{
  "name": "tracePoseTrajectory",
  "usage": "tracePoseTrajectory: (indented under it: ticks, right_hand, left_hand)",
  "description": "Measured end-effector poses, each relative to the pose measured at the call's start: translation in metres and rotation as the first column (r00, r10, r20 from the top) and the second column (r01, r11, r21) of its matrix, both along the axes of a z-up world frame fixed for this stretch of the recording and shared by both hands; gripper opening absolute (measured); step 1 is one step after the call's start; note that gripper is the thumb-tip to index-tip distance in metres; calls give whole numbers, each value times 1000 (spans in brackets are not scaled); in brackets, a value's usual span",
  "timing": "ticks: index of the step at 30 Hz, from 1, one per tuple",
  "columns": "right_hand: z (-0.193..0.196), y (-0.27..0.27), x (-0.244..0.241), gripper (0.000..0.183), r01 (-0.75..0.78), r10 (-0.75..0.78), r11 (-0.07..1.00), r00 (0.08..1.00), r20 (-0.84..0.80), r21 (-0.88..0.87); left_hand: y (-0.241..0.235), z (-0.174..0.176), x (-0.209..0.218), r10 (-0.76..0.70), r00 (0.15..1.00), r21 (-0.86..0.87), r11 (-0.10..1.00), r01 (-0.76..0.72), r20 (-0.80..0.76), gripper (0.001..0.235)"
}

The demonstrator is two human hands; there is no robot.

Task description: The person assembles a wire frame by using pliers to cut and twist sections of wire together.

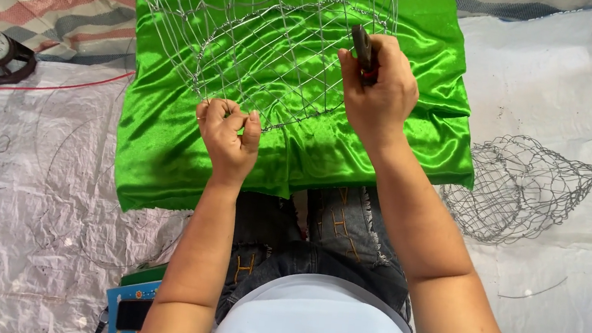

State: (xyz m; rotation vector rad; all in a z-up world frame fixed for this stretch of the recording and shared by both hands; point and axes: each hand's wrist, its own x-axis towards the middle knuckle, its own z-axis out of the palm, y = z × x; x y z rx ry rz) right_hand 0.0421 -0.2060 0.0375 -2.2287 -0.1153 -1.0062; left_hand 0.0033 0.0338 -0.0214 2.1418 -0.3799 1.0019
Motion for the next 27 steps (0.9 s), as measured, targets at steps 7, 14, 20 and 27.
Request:
tracePoseTrajectory:
  ticks: [7,14,20,27]
  right_hand:
    - [3,-10,-12,28,-22,47,981,991,-128,192]
    - [27,-11,-11,26,-278,285,930,958,7,241]
    - [58,-4,4,19,-338,314,921,939,143,194]
    - [68,-14,10,9,-245,261,965,937,234,-96]
  left_hand:
    - [-1,-8,-2,-3,1000,37,999,2,24,48]
    - [4,-16,-9,9,1000,106,994,-9,-6,52]
    - [3,-29,-7,4,999,142,990,-8,34,53]
    - [9,-35,-7,6,1000,122,993,-5,-7,49]
